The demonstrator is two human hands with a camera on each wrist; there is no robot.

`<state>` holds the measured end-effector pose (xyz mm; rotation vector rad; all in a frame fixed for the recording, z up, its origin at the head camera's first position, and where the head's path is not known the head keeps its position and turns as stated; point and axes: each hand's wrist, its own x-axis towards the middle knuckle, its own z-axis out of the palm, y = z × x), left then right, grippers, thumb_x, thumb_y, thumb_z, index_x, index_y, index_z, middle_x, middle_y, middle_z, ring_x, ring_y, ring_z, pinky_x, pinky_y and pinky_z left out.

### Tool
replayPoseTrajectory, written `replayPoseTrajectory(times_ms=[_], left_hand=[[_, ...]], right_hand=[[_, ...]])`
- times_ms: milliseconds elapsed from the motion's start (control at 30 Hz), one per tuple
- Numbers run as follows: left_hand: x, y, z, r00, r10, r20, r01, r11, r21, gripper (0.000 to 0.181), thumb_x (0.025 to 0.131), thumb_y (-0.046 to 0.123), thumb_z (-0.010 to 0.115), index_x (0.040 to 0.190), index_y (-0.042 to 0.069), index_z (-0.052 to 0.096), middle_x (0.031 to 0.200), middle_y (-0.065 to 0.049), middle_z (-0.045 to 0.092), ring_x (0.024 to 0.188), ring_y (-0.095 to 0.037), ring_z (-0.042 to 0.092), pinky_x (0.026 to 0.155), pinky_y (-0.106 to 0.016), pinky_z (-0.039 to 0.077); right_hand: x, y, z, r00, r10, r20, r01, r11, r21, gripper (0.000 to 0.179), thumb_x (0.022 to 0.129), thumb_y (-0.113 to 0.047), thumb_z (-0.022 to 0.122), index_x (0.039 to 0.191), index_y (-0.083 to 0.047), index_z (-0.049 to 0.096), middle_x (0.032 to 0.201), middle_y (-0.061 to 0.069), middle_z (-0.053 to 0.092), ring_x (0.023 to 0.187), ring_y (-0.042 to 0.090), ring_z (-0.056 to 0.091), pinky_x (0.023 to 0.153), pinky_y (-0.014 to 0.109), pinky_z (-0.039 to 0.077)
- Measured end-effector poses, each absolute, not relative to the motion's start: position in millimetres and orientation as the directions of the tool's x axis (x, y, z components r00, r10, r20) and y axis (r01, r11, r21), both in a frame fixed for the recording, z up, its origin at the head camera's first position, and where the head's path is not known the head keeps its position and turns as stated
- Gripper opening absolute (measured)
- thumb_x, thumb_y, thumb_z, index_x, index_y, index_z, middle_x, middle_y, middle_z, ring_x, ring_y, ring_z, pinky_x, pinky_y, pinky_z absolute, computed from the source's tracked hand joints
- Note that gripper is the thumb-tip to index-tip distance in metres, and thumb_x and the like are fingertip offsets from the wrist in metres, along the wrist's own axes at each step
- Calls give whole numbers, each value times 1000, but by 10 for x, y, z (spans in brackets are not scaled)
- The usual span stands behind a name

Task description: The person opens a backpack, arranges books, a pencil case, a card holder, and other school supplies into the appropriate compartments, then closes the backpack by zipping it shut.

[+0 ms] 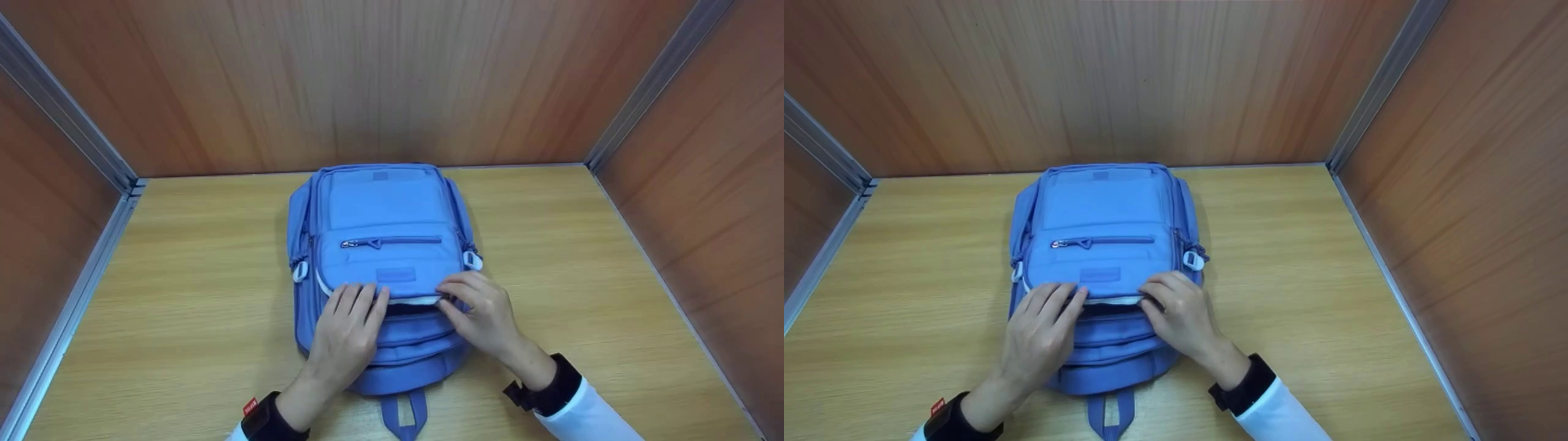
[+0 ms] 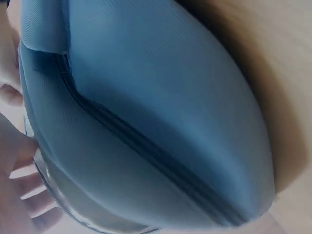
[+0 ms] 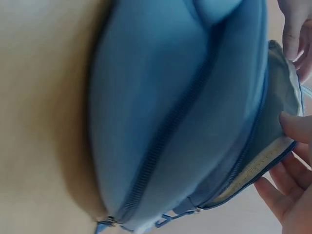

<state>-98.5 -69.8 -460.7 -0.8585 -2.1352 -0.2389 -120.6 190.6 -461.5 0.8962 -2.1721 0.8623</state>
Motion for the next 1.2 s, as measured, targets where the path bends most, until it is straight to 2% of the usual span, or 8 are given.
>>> replayPoseTrajectory(times_ms=[167,300,400,500,633,800,1000,1200], left_hand=[[-969,-676,-4601,-469,459,754,662,748,-44,25,100,-4,54,103,-1,78,95,-15,70,84,-31,65,77,-41,60],[-960,-645,-4598,-464,424,777,670,742,-5,21,95,-5,58,98,-1,78,92,-15,71,82,-31,66,75,-41,60],[-954,-627,-4603,-450,397,800,672,740,10,27,97,-6,53,97,0,79,91,-15,71,81,-31,66,74,-41,61],[-950,-620,-4616,-435,373,820,673,740,20,33,99,-8,47,95,0,79,90,-14,71,81,-30,66,72,-41,60],[-941,-619,-4631,-430,353,831,671,741,32,36,98,-8,44,94,1,78,89,-13,70,80,-29,65,69,-40,59],[-934,-608,-4641,-446,347,825,670,741,50,35,98,-7,44,94,1,78,90,-12,70,81,-29,65,69,-40,58],[-948,-583,-4654,-436,336,835,663,747,45,34,100,-6,45,94,1,77,89,-12,69,80,-29,64,69,-40,58],[-984,-561,-4680,-420,322,849,644,765,28,32,101,-5,46,95,1,77,88,-12,68,78,-29,64,67,-40,57]], right_hand=[[-1293,2009,-4688,-588,-331,738,-786,447,-426,26,77,7,78,102,-2,78,103,9,74,96,27,69,89,29,56],[-1504,2163,-4732,-677,-173,716,-700,451,-554,27,80,12,73,104,2,77,106,15,75,98,33,70,95,29,55],[-1689,2284,-4763,-782,-83,618,-542,579,-609,26,87,7,73,113,3,76,113,17,75,103,34,70,94,38,57],[-1843,2363,-4781,-880,-67,469,-385,678,-626,32,95,-2,72,126,5,71,125,21,71,115,37,66,99,50,54],[-1982,2396,-4810,-952,-85,292,-262,720,-642,39,101,-6,66,138,5,64,136,24,65,128,41,59,108,55,48],[-2064,2410,-4867,-966,-97,239,-232,734,-639,33,101,-3,65,133,5,67,127,24,69,119,39,62,102,53,51],[-2019,2492,-4878,-938,-70,340,-284,718,-636,16,99,-4,70,109,6,77,102,18,75,100,34,68,91,51,53],[-1863,2526,-4792,-902,-91,422,-355,714,-604,11,99,-6,70,101,2,77,94,13,73,92,29,66,83,45,51]])
